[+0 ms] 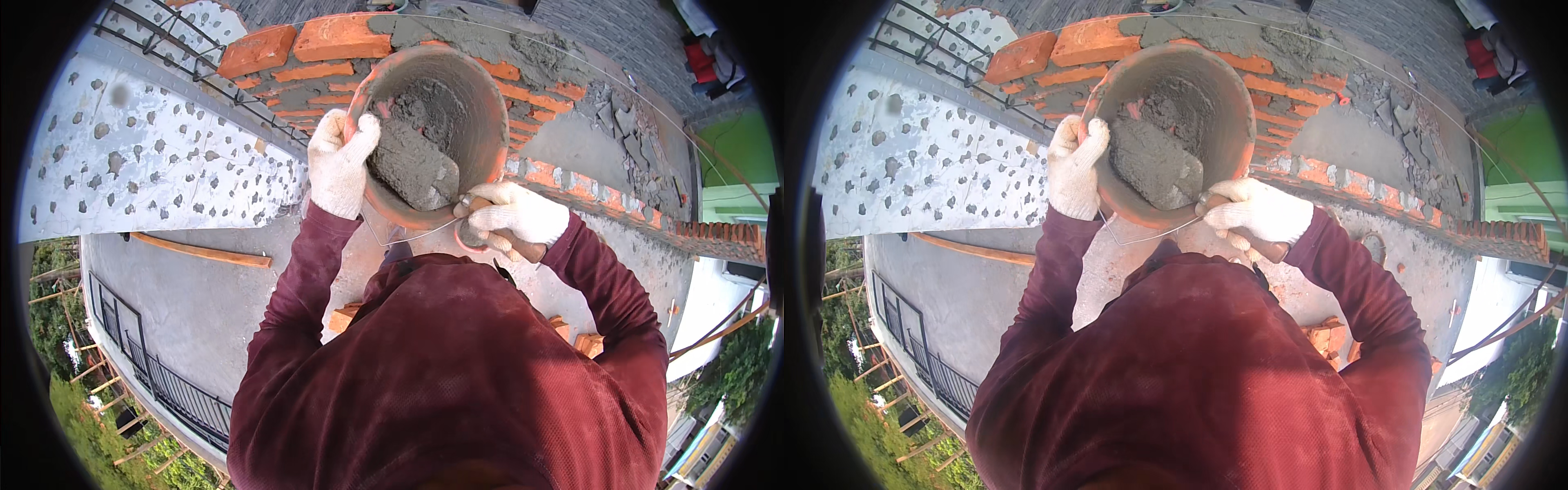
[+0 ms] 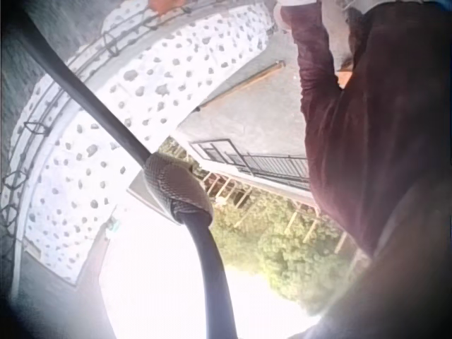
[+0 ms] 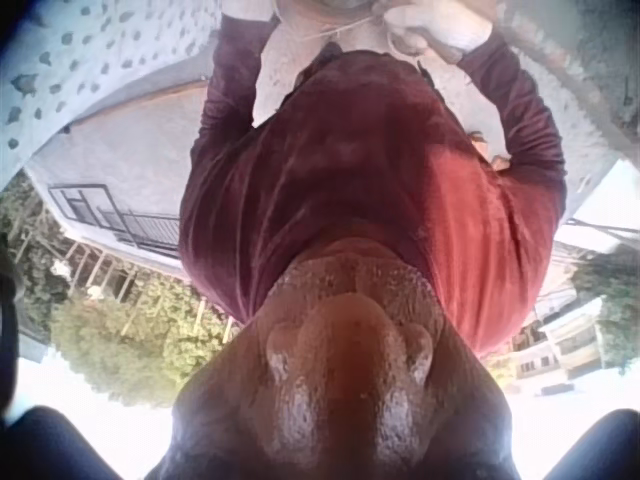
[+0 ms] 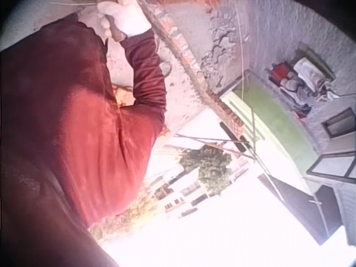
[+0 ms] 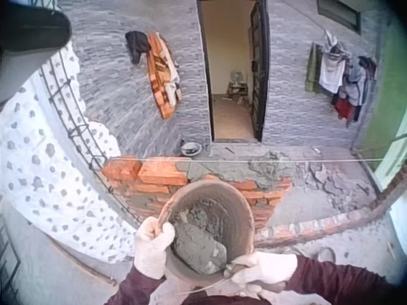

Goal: The person scoops mortar from a bucket with a trowel, spreads it on a brick wall, and places bricks in sequence. The person repeatedly fetches mortar, applies it, and adjusts bricks to build up the wall.

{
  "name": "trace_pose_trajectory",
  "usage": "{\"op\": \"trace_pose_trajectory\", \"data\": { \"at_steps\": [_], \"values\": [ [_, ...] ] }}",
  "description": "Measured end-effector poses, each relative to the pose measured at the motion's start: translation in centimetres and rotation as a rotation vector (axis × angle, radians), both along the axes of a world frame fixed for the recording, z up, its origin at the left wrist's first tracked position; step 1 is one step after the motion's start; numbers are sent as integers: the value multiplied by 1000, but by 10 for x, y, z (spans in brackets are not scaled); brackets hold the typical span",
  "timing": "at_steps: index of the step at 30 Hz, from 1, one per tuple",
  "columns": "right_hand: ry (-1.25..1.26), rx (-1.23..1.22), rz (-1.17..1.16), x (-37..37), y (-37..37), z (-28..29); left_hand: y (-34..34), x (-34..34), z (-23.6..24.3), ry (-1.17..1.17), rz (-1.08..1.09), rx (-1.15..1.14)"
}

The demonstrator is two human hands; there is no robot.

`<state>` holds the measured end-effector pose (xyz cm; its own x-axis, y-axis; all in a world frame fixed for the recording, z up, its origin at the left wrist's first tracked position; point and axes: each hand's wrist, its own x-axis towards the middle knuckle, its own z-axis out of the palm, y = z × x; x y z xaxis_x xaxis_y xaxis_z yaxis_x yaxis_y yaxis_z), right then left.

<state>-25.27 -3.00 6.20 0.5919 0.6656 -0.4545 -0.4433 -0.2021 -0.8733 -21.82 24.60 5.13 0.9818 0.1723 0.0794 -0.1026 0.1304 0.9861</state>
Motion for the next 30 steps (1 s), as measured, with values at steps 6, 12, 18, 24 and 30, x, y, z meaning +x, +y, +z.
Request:
{"op": "trace_pose_trajectory", "data": {
  "at_steps": [6,12,18,24,30],
  "values": [
    [38,-81,-88,35,-2,81,59,20,-79,196,52,-448],
    [-348,-440,-161,102,3,161,69,46,-88,191,69,-364],
    [-1342,-1100,36,169,23,137,84,74,-106,196,9,-341],
    [-1412,-1386,-76,147,49,67,96,80,-110,248,-45,-360],
    [-731,-848,-536,62,49,150,104,77,-99,257,-56,-316]
  ]
}}
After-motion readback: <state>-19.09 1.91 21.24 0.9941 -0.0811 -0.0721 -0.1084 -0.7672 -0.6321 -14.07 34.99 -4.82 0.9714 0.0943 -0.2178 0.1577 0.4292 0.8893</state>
